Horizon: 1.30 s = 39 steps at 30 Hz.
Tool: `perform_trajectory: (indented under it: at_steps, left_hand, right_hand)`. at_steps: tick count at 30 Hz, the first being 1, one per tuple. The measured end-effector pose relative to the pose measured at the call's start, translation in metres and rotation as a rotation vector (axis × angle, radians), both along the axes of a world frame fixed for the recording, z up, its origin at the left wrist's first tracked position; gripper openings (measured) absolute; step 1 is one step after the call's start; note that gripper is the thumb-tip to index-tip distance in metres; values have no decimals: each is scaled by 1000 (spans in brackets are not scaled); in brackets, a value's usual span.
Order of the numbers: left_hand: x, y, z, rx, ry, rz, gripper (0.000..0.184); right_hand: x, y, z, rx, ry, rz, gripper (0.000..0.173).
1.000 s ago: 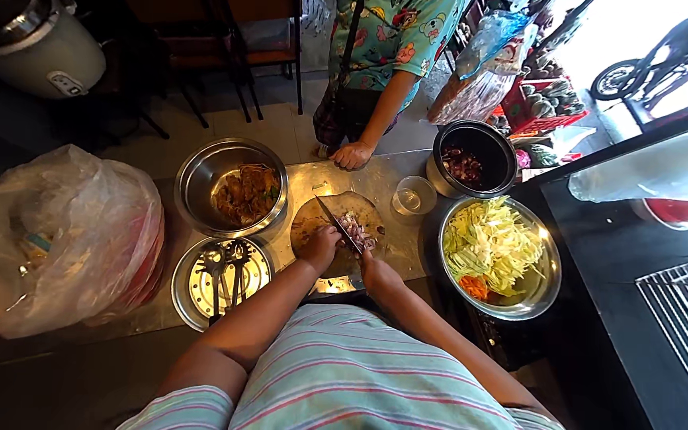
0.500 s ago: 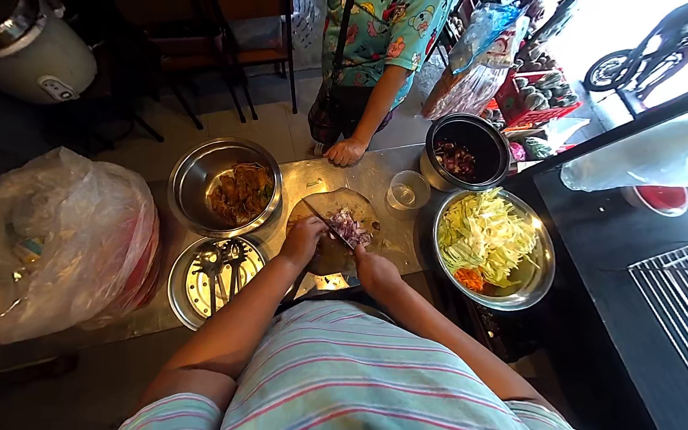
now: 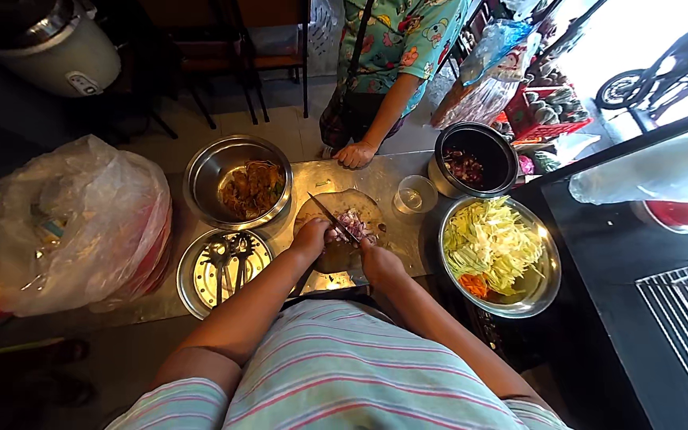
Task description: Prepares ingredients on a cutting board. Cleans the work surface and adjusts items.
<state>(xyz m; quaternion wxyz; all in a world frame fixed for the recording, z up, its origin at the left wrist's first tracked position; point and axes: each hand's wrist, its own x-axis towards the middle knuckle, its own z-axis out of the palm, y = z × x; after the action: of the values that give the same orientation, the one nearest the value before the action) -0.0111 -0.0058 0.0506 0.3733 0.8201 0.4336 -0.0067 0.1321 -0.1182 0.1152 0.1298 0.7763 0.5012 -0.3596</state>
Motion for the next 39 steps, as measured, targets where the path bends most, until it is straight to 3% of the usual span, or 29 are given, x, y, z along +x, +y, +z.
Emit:
perform_trajectory:
  at_steps: [8,16,26,33,39]
  left_hand:
    - [4,7,-3,-26,67,-74,22]
    - [7,3,-9,75,-8,-162,18]
    - [9,-3,-20,99,-86,-122,15]
    - [3,-4,-16,60,-45,-105,25]
    - [6,-3,-17,33,-22,-88,25]
  right_hand:
    - [10,0,-54,42,66,-47,43]
    - [-2,1,10,-12,21,14,37]
    - [-2,3,-49,23,85,-44,44]
    - [-6,7,5,-57,60,-6,38]
    - [-6,0,-49,21,154,-48,44]
